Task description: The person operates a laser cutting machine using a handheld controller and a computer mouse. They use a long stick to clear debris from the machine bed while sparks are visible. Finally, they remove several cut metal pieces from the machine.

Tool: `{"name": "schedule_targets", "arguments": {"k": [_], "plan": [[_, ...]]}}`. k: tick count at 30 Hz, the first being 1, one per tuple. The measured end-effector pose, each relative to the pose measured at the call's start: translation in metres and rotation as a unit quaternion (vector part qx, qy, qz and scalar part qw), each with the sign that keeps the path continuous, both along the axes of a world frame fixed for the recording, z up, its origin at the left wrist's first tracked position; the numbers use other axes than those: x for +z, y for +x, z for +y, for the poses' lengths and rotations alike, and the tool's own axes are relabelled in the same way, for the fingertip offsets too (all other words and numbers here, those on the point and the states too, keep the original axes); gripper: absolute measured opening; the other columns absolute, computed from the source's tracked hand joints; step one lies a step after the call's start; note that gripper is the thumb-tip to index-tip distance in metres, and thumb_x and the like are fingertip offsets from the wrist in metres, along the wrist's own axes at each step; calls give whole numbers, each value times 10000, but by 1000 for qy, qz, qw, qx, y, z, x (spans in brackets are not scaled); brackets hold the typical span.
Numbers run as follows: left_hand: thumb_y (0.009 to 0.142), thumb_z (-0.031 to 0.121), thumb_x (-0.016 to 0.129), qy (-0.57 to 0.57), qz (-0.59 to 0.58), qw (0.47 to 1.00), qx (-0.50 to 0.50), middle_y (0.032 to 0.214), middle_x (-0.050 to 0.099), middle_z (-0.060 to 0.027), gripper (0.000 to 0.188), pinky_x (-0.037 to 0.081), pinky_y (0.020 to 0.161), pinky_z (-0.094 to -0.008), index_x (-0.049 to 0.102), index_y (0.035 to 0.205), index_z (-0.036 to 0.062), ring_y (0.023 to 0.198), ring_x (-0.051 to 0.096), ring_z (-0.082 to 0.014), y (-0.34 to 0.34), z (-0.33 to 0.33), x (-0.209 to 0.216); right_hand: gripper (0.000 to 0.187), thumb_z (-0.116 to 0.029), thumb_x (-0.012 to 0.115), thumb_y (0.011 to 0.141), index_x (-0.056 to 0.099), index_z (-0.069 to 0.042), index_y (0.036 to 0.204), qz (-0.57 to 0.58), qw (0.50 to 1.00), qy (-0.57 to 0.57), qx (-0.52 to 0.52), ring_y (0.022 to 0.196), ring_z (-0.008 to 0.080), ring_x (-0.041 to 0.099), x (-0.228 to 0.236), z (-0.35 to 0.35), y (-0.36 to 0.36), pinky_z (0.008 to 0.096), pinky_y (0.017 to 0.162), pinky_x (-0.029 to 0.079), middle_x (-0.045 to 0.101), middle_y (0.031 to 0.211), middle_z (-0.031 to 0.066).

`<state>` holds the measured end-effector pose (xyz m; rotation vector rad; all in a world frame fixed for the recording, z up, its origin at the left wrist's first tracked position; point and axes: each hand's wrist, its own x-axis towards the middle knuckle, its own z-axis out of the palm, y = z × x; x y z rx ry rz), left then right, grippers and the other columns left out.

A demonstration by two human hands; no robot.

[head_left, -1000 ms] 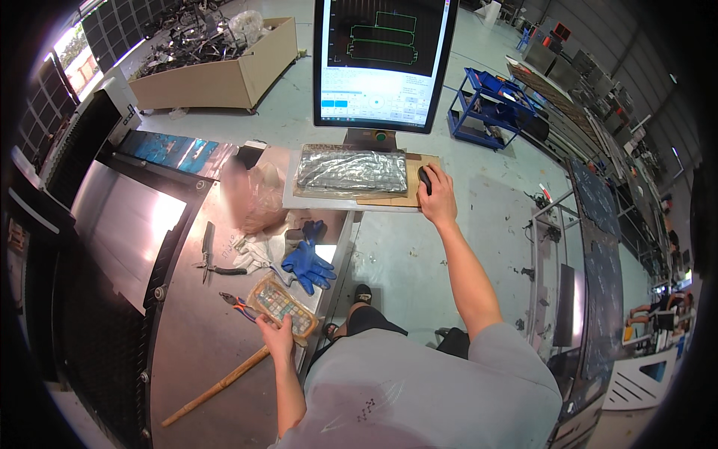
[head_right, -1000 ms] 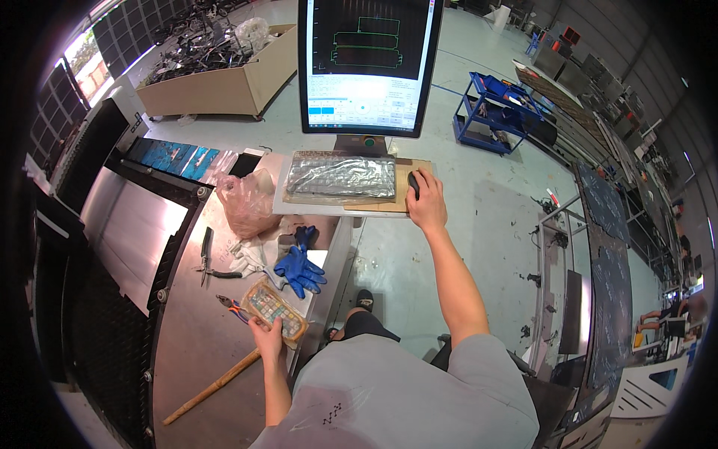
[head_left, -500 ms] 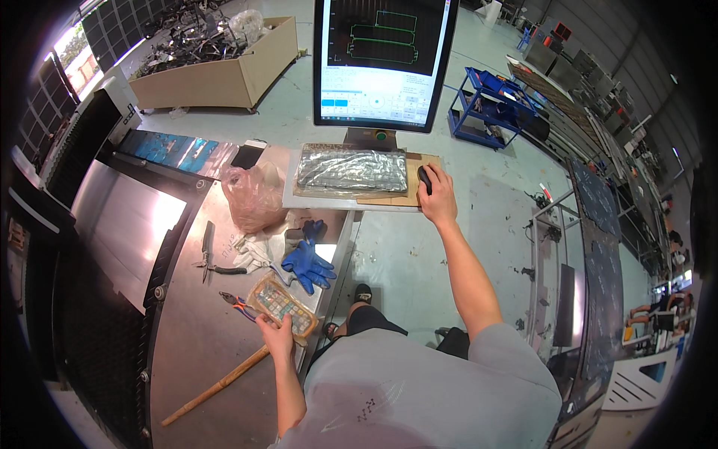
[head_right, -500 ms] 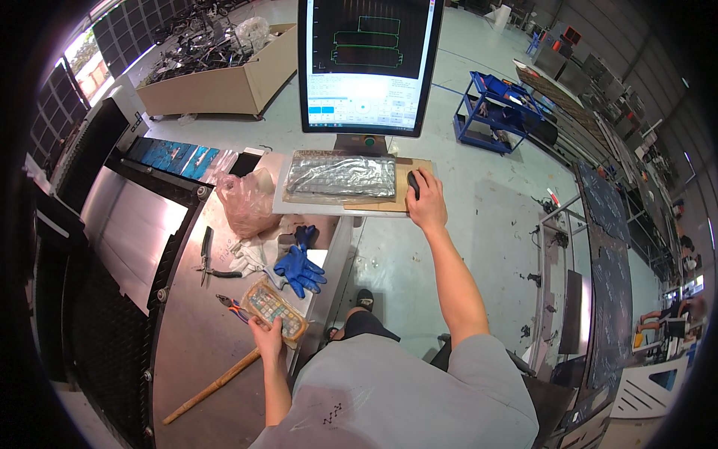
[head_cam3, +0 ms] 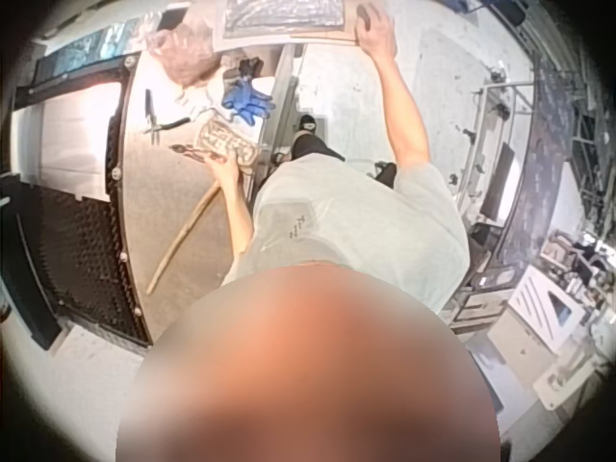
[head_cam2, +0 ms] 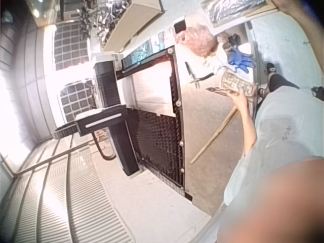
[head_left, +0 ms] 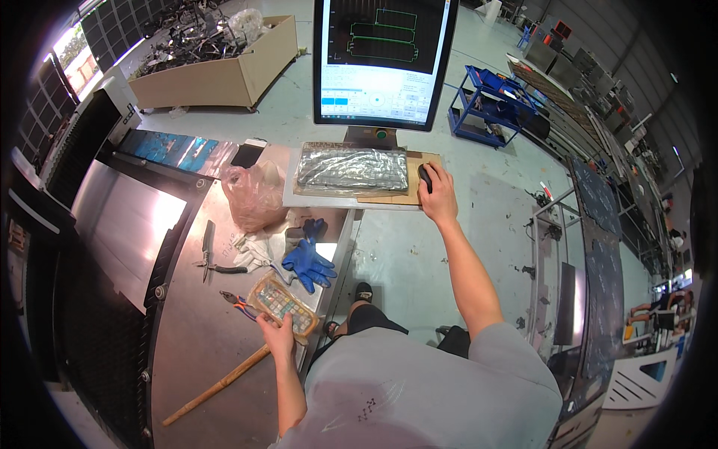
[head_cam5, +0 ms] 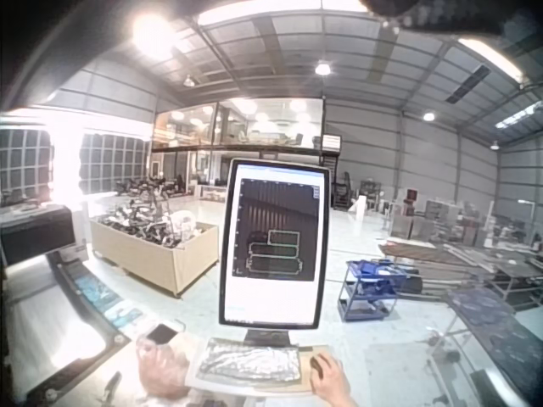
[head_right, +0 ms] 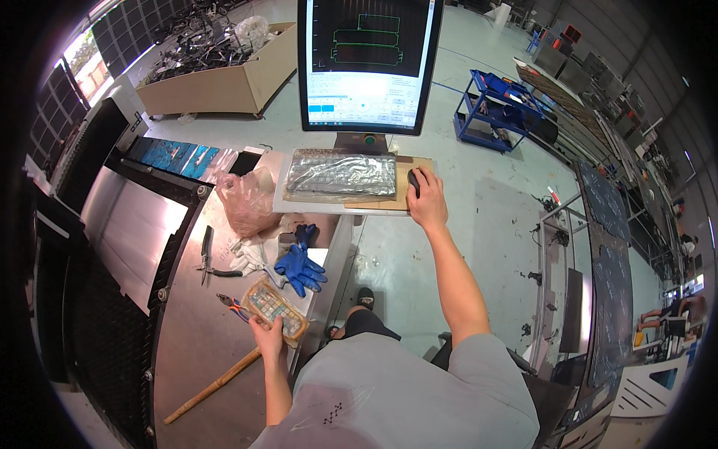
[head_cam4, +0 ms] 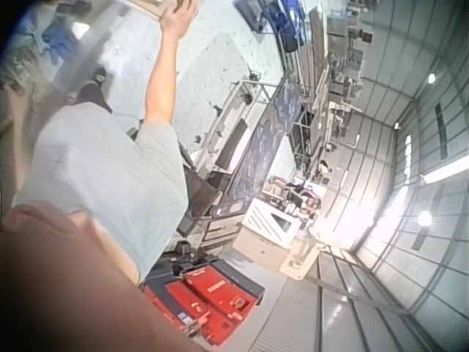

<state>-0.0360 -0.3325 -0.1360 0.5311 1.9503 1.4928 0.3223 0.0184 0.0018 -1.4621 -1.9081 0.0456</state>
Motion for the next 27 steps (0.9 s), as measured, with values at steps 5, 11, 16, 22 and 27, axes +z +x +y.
{"name": "schedule_targets", "arguments": {"k": [5, 11, 16, 22, 27], "plan": [[909, 133, 755, 46, -42, 998, 3, 1101, 686, -223, 525, 543, 835, -348, 396, 1264, -12, 957, 709, -233, -1, -1, -8, 418, -177, 606, 944, 633, -53, 1343, 6, 1000, -3, -2, 1322, 344, 510, 1, -1, -1, 429, 1102, 460, 577, 1432, 108], [908, 131, 750, 24, -24, 999, 1, 1073, 708, -230, 532, 543, 839, -348, 390, 1271, -16, 945, 715, -236, 0, 0, -2, 414, -178, 609, 944, 637, -52, 1338, 1, 1000, 4, 0, 1318, 347, 514, 0, 0, 0, 430, 1106, 456, 578, 1433, 110], [908, 124, 745, -18, -4, 1000, 5, 1070, 711, -231, 542, 543, 840, -349, 387, 1290, -18, 943, 717, -239, 1, 0, 4, 417, -179, 609, 944, 632, -50, 1340, 4, 1000, 8, 0, 1294, 362, 529, -1, 0, 0, 435, 1103, 451, 583, 1424, 123], [907, 109, 745, 8, -9, 1000, 12, 1108, 697, -229, 530, 546, 834, -345, 391, 1282, -10, 957, 713, -236, 3, 1, 5, 443, -182, 612, 942, 620, -82, 1373, 7, 1000, -2, -5, 1325, 345, 511, 1, -1, -1, 429, 1105, 459, 571, 1444, 108], [910, 105, 745, 5, -32, 999, 6, 1143, 679, -235, 523, 546, 839, -343, 390, 1275, -12, 967, 712, -239, 2, 1, 9, 462, -187, 613, 939, 608, -91, 1391, -1, 1000, 3, 6, 1321, 336, 513, 3, -1, 0, 425, 1100, 464, 570, 1446, 97]]}}
